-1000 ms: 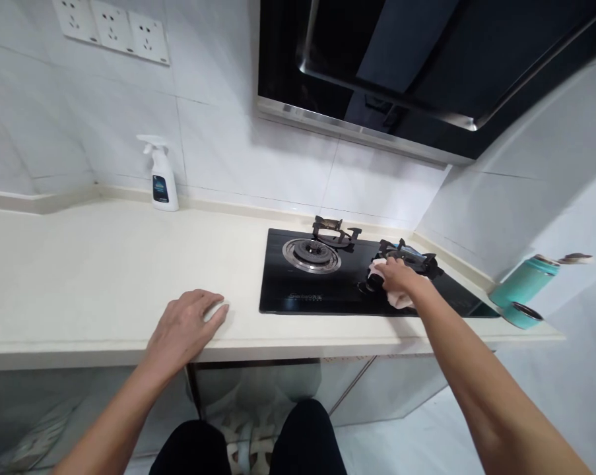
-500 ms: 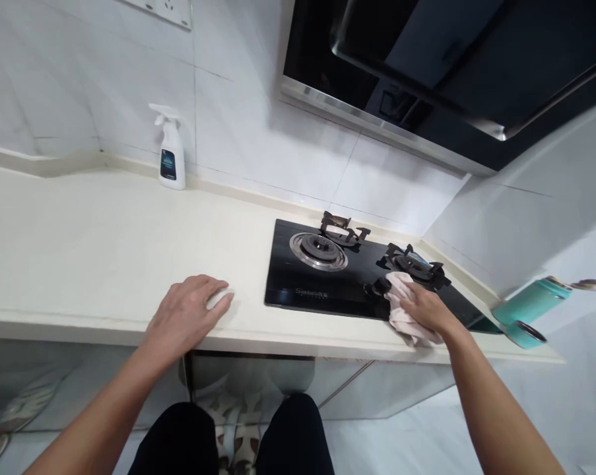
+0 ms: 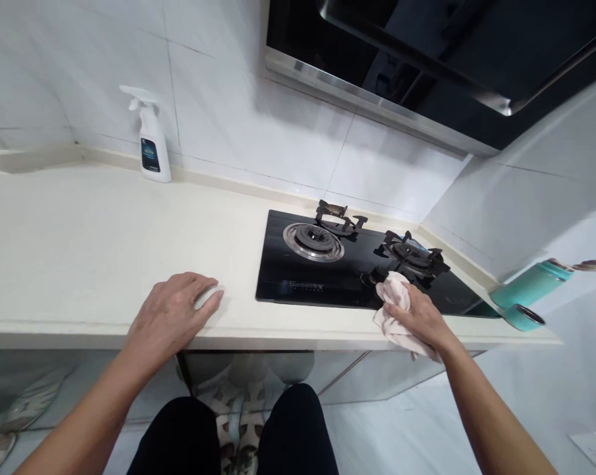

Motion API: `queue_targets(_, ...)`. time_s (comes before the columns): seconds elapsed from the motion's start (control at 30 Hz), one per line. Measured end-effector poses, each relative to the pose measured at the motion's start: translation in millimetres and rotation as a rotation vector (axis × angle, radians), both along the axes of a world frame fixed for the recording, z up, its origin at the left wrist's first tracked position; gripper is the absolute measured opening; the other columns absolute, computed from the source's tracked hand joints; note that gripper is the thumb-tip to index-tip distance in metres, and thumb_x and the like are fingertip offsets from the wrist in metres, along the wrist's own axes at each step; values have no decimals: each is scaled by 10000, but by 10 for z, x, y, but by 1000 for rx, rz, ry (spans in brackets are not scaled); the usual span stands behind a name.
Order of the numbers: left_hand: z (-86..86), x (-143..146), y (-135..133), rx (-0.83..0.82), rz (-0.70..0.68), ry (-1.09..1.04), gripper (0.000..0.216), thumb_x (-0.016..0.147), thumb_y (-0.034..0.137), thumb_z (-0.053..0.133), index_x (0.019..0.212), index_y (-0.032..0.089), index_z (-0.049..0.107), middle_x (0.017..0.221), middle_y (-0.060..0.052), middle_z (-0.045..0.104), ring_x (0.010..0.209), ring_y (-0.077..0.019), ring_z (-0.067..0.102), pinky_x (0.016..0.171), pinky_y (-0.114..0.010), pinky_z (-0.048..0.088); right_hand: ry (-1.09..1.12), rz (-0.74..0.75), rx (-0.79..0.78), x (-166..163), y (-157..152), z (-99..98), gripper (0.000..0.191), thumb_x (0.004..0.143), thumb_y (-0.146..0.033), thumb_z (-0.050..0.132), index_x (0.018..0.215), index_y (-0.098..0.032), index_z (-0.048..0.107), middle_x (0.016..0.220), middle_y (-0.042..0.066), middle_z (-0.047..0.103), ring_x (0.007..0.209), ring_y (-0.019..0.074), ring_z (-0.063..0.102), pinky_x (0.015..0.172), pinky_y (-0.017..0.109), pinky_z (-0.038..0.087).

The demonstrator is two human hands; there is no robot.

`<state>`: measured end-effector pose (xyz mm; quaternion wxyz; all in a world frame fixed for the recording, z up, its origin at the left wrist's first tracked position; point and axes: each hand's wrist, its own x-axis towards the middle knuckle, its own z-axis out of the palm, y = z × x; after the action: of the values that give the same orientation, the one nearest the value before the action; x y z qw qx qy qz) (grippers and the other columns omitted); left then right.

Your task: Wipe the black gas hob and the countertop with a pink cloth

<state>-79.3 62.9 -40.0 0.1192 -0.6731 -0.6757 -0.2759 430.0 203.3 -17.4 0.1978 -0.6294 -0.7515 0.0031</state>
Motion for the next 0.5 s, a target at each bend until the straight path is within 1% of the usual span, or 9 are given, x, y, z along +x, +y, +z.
queue_targets(0.07,9,2,-3,-4,1,-5,423,1007,510,404,1095,233,711,1151,-76,749,1124,-298,671,955,-427,462,61,-12,-32,-157,-105,21,615,835,-528,611,1336,-176,556,1225,147,691,1135,333,644,972,440,480)
queue_targets(0.1,12,2,-2,-6,-1,-7,427,1005,513,402,1094,233,712,1148,-77,749,1121,-299,671,952,-426,463,101,8,-58,-256,-179,37,576,835,-517,612,1308,-193,555,1183,128,698,1096,318,654,940,424,487)
queue_targets(0.13,14,0,-1,-8,-2,-11,431,1002,516,401,1093,233,713,1147,-78,748,1120,-301,671,947,-427,465,139,48,-86,-376,-258,54,539,839,-502,616,1287,-210,554,1164,111,700,1072,304,657,917,409,490)
queue_targets(0.2,14,-7,7,-19,-3,-19,436,995,524,403,1089,235,716,1150,-80,747,1125,-307,668,940,-430,467,176,167,-115,-677,-396,87,488,837,-455,632,1266,-236,552,1190,92,689,1069,284,649,905,390,481)
queue_targets(0.27,13,-17,17,-34,7,-42,437,988,535,410,1086,242,718,1160,-78,745,1127,-310,667,947,-433,470,162,300,-117,-1022,-447,129,451,827,-395,643,1244,-242,562,1197,80,680,1065,272,638,902,378,467)
queue_targets(0.33,20,-24,23,-48,24,-81,432,976,545,428,1081,247,723,1166,-74,747,1128,-310,668,973,-437,472,170,404,-127,-1330,-364,205,400,829,-341,623,1213,-242,567,1133,59,686,1006,249,644,866,355,466)
queue_targets(0.4,38,-23,18,-61,37,-119,424,964,542,444,1071,248,729,1158,-72,750,1125,-308,669,991,-440,476,194,421,-86,-1536,-152,333,385,848,-306,590,1226,-239,556,1092,49,688,972,237,646,843,341,470)
queue_targets(0.43,49,-19,11,-67,38,-134,417,959,535,450,1064,248,733,1155,-70,752,1126,-307,670,995,-440,479,187,380,-26,-1595,-10,411,400,859,-296,579,1253,-234,546,1117,60,686,1005,244,642,863,345,471)
queue_targets(0.5,67,-8,-6,-67,29,-152,404,955,518,456,1055,246,738,1147,-68,755,1126,-303,672,998,-440,484,124,193,98,-1644,311,562,458,894,-302,563,1343,-228,508,1268,101,652,1163,276,601,958,368,456)
